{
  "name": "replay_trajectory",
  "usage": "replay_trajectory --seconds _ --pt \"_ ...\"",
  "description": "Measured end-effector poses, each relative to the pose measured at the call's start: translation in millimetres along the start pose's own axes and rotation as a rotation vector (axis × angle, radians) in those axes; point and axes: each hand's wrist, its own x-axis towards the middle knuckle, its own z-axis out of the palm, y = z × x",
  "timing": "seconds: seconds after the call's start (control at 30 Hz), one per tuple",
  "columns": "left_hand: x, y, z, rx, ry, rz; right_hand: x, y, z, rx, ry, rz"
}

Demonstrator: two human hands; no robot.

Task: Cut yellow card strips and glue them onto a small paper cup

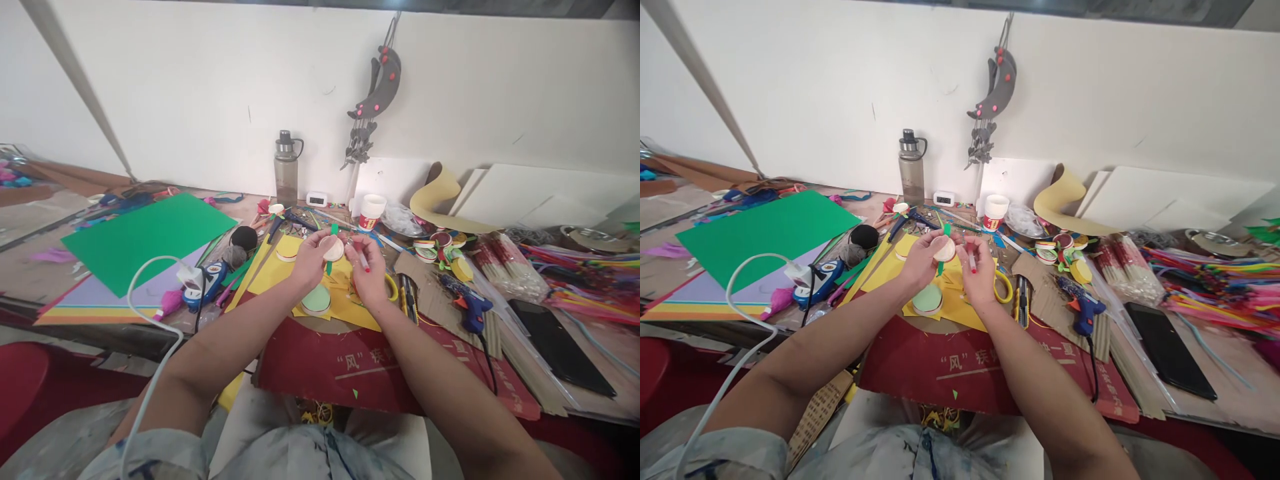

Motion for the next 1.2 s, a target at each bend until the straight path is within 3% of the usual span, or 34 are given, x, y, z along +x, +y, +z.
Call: replay_trajectory --seconds 0.2,0.5,0.9,1.2 --pt "4 5 -2.9 -0.001 -0.009 -0.04 4 -16 -13 -0.06 0.116 -0.015" --pt "-1 0 2.4 0.063 -0.069 -0.041 -6 -27 -12 -0.155 -0.053 -0.23" --pt "-3 4 6.7 0.147 -0.051 0.039 -5 -24 -15 -0.253 -0.058 -0.3" --pt "-4 0 3.0 0.2 -0.049 0.09 -6 -22 -14 -0.271 -0.048 -0.257"
